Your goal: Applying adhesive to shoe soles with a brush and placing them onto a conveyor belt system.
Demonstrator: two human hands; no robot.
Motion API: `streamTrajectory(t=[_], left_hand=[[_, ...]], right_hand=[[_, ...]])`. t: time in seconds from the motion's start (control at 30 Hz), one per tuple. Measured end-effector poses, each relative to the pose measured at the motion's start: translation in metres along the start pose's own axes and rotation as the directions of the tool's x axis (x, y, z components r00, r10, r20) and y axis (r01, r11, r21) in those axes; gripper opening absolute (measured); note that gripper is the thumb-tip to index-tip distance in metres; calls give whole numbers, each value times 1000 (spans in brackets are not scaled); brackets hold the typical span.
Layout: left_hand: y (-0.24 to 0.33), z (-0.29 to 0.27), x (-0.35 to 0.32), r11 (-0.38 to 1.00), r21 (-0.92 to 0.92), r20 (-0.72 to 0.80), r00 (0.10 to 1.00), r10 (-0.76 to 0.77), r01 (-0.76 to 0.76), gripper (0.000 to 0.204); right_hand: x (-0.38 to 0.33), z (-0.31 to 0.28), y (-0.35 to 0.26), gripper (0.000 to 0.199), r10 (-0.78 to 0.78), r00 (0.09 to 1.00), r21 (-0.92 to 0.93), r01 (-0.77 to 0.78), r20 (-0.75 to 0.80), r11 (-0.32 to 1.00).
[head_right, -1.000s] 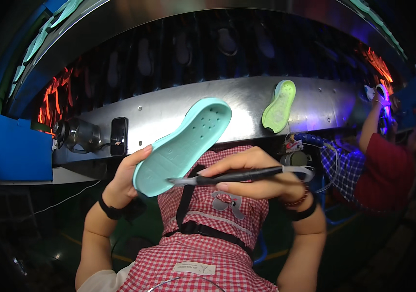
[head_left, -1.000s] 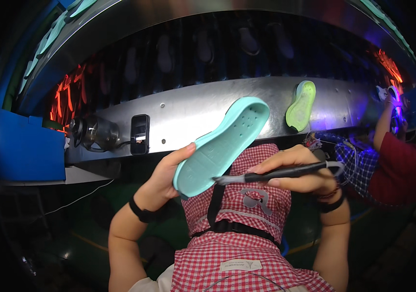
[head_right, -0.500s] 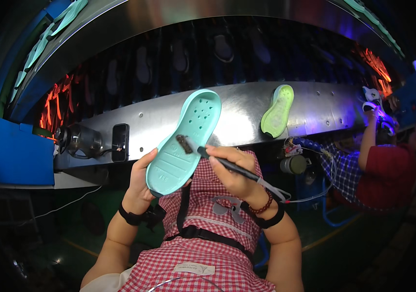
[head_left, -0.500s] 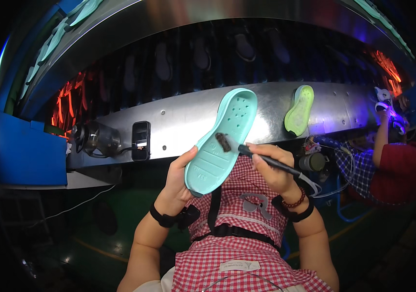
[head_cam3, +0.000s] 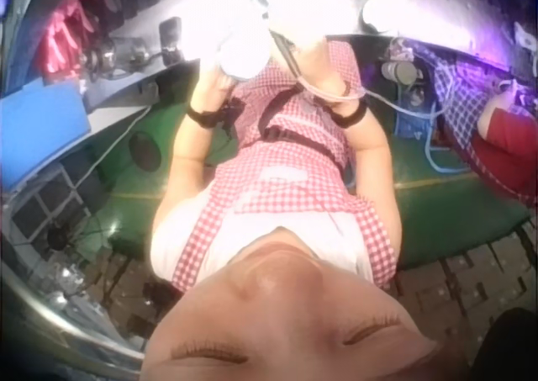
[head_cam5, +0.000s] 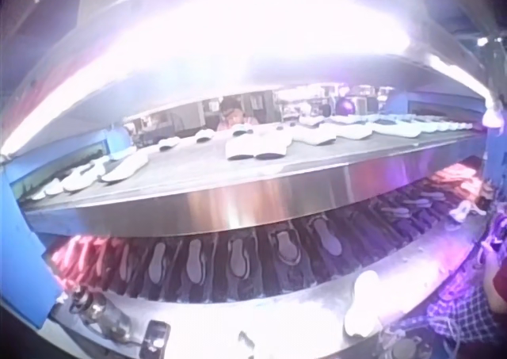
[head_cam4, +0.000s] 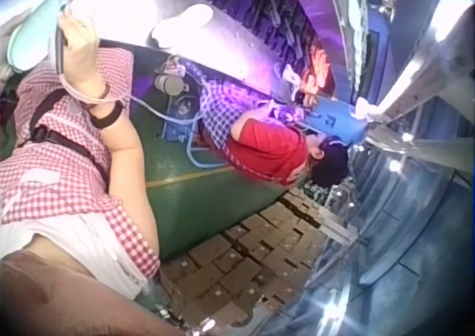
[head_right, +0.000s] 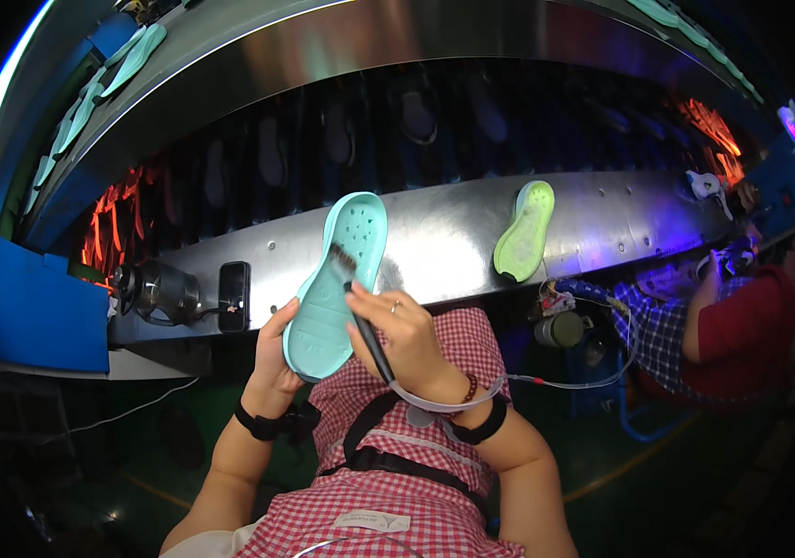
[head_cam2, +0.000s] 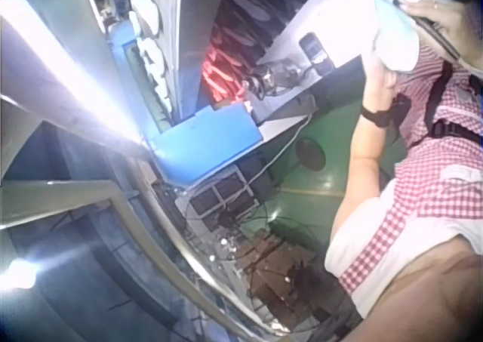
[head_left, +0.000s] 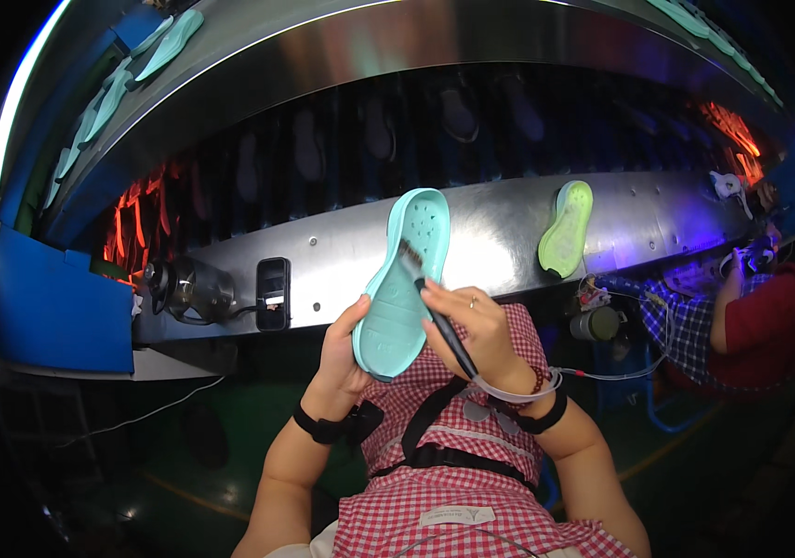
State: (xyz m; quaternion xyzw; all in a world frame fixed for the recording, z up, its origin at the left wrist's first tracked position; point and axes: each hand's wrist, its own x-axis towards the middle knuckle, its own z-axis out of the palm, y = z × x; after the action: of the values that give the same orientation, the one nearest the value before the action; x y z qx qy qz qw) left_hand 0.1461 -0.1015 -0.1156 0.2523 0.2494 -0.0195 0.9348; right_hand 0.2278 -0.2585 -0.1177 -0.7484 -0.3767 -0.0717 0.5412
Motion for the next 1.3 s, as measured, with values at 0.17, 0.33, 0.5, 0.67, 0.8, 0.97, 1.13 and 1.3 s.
streamTrajectory(t=[0.17,0.33,0.5,0.67,0.8,0.97,1.13,1.3], left_hand=[[24,10,-5,993,109,30,999,42,-45,50],[95,76,-18,855,318,139,913,385,-409,61],[206,128,55,901,-171,464,774,430,-398,57],[243,166,143,629,-109,-132,638,759,-770,75],[217,188,199,-589,735,673,249,697,-336,51],[208,220,227,-519,854,449,562,695,-40,75],[216,223,243,-515,857,439,556,706,-22,67],[217,224,242,-610,786,548,571,612,-100,53]], right_hand=[[16,-53,-7,27,111,785,570,-530,609,628],[2,-84,11,33,284,917,935,-327,279,137],[-6,-84,33,33,524,814,929,-355,250,109],[-23,-78,50,25,618,759,959,-281,204,28],[-39,-85,60,23,657,724,950,-311,211,37],[-53,-90,72,20,740,648,949,-312,183,38],[-65,-83,75,20,767,606,942,-336,210,8],[-69,-81,75,19,793,577,955,-296,196,-21]])
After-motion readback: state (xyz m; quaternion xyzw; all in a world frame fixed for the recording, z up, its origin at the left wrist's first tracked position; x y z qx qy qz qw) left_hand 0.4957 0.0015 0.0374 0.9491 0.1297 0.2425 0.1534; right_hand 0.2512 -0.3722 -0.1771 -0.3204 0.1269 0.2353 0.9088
